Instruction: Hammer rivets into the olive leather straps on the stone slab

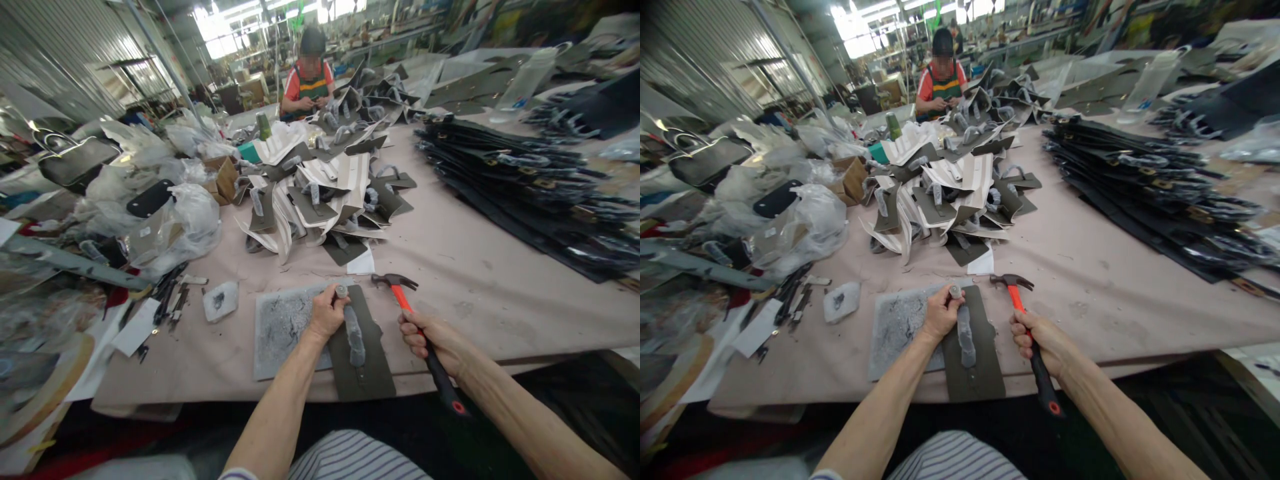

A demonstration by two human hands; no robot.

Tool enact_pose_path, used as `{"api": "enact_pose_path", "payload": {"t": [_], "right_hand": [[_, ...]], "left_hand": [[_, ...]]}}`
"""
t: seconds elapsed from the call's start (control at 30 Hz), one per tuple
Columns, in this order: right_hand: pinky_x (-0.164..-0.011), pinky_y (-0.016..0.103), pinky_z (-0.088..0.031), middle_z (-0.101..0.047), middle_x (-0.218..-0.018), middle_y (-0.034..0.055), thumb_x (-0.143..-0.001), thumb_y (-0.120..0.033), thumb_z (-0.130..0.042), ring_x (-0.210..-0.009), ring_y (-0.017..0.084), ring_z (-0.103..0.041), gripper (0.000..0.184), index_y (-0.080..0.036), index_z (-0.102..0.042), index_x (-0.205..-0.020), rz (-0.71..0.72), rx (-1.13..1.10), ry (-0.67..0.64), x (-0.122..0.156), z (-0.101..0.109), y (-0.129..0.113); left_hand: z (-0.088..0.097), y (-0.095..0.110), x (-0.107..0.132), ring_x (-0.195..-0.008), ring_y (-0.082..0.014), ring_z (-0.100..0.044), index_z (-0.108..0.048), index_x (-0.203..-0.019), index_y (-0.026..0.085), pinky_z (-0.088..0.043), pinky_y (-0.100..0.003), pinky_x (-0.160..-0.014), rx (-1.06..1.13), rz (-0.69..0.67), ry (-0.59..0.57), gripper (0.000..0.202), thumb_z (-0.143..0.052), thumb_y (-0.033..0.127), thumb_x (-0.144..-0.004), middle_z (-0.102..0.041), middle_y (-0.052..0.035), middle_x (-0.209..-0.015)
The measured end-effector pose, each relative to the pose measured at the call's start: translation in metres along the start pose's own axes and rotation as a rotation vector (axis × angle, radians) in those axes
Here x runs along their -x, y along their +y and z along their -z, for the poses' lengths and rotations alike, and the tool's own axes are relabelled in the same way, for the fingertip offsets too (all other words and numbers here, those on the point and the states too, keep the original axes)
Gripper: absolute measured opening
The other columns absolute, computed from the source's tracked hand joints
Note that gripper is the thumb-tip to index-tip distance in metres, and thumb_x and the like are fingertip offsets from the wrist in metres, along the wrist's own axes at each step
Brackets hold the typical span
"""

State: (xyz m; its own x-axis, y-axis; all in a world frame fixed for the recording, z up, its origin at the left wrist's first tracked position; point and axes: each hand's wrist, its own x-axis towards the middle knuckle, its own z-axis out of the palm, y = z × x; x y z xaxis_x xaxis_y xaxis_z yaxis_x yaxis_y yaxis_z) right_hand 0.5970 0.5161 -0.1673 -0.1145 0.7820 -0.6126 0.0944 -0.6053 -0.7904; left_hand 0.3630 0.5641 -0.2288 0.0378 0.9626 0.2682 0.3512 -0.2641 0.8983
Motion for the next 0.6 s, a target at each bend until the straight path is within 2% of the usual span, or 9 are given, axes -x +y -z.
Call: {"api": "enact_pose_path", "payload": {"t": [0.03,0.1,0.2,0.27,0.33,0.43,0.5,0.6], "right_hand": [[-0.038,0.021,-0.026,-0.032,-0.061,-0.0081,-0.087,-0.049,-0.042,-0.041,0.009,-0.027,0.025,-0.024,-0.041,-0.084,0.02,-0.028,0.021,0.007,-0.004,-0.009],[-0.038,0.022,-0.026,-0.034,-0.059,-0.0081,-0.092,-0.06,-0.036,-0.04,0.01,-0.029,0.036,-0.025,-0.042,-0.085,0.154,0.051,0.126,0.023,-0.011,-0.028],[-0.045,0.026,-0.029,-0.043,-0.057,-0.0042,-0.095,-0.063,-0.034,-0.045,0.013,-0.04,0.042,-0.025,-0.043,-0.081,0.487,0.416,0.327,0.045,-0.015,-0.052],[-0.05,0.029,-0.028,-0.047,-0.056,-0.0016,-0.097,-0.058,-0.032,-0.048,0.015,-0.042,0.039,-0.024,-0.043,-0.08,0.623,0.706,0.413,0.05,-0.018,-0.057],[-0.052,0.031,-0.024,-0.048,-0.055,0.0001,-0.098,-0.051,-0.032,-0.048,0.017,-0.043,0.034,-0.024,-0.045,-0.082,0.608,0.95,0.39,0.048,-0.021,-0.055],[-0.052,0.032,-0.019,-0.053,-0.058,0.0021,-0.099,-0.043,-0.034,-0.047,0.017,-0.044,0.028,-0.024,-0.048,-0.084,0.485,1.177,0.253,0.045,-0.023,-0.058],[-0.051,0.032,-0.019,-0.052,-0.056,0.0013,-0.1,-0.044,-0.035,-0.046,0.017,-0.042,0.03,-0.024,-0.046,-0.08,0.519,1.171,0.267,0.054,-0.022,-0.074],[-0.051,0.031,-0.025,-0.048,-0.055,-0.0009,-0.1,-0.051,-0.033,-0.046,0.016,-0.041,0.035,-0.026,-0.043,-0.077,0.771,0.887,0.489,0.076,-0.024,-0.104]], "left_hand": [[0.001,-0.001,-0.001,-0.081,-0.0196,-0.071,-0.067,-0.096,0.021,-0.055,-0.03,-0.079,0.003,-0.006,-0.02,0.018,-0.062,0.011,-0.082,-0.076,-0.0037,-0.088],[0.002,-0.002,-0.005,-0.082,-0.0196,-0.071,-0.067,-0.094,0.021,-0.055,-0.03,-0.079,0.023,0.008,-0.058,0.017,-0.061,0.011,-0.082,-0.076,-0.0036,-0.088],[0.004,-0.003,-0.007,-0.08,-0.0188,-0.07,-0.067,-0.09,0.02,-0.055,-0.028,-0.077,0.043,0.019,-0.102,0.013,-0.06,0.013,-0.083,-0.075,-0.0029,-0.086],[0.004,-0.003,-0.006,-0.08,-0.0187,-0.07,-0.067,-0.09,0.02,-0.054,-0.028,-0.077,0.038,0.003,-0.106,0.012,-0.06,0.014,-0.083,-0.075,-0.0028,-0.086],[0.003,-0.003,-0.003,-0.08,-0.0187,-0.07,-0.068,-0.091,0.02,-0.054,-0.028,-0.077,0.031,-0.004,-0.086,0.012,-0.06,0.015,-0.084,-0.075,-0.0032,-0.086],[0.001,-0.006,0.0,-0.077,-0.0181,-0.07,-0.068,-0.09,0.02,-0.053,-0.028,-0.074,0.017,0.011,-0.066,0.01,-0.06,0.016,-0.085,-0.074,-0.0027,-0.083],[0.001,-0.007,0.0,-0.077,-0.0178,-0.069,-0.068,-0.089,0.02,-0.053,-0.027,-0.075,0.019,0.003,-0.07,0.009,-0.06,0.017,-0.085,-0.074,-0.0022,-0.083],[0.002,-0.007,0.0,-0.081,-0.0177,-0.069,-0.068,-0.091,0.02,-0.053,-0.027,-0.078,0.031,-0.03,-0.086,0.011,-0.059,0.016,-0.087,-0.074,-0.0022,-0.086]]}}
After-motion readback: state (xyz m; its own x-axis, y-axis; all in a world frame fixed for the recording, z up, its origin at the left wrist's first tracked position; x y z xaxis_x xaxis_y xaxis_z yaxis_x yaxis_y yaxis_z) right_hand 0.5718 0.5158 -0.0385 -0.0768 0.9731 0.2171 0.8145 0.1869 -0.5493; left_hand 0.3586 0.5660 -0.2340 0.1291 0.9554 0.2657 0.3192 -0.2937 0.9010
